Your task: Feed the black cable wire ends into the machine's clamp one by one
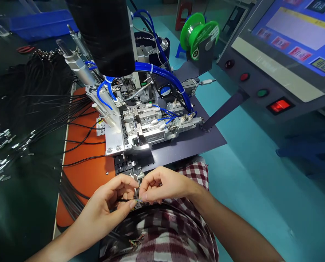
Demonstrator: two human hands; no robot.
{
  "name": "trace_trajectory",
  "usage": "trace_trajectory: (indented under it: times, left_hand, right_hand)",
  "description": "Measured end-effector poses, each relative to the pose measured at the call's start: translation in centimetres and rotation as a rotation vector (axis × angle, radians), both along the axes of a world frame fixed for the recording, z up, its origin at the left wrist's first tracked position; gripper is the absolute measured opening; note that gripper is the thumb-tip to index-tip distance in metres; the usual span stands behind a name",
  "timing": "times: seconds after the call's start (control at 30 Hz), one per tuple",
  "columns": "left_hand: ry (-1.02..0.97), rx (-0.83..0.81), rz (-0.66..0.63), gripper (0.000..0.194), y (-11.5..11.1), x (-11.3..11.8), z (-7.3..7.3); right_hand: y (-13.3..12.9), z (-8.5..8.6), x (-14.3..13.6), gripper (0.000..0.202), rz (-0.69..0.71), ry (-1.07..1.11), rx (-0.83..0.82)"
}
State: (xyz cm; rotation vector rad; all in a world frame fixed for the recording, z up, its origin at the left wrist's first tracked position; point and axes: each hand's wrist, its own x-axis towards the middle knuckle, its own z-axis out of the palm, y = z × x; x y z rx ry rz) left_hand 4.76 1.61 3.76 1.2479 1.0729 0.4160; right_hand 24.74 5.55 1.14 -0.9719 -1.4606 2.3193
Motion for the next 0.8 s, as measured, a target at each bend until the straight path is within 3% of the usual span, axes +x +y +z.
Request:
trace_trajectory:
  times: [0.47,0.7,0.8]
  left_hand:
    - [0.007,0.027,-0.05,0.018,0.23,0.01,0.51]
    - [-0.003,0.016,-0.014,0.021,0.28,0.05,0.45]
    - [0.005,0.0,0.016,0.02,0.38,0.17,0.36]
  right_hand:
    - [-0.1,0.02,-0.19,0.011,0.034,-0.036,0.064]
    - [-0.27,-0.16,-0.27,0.011,-0.021,-0.015,0.235]
    - [-0.31,0.02,-0.24,0.012,-0.039,-0.04,0.38]
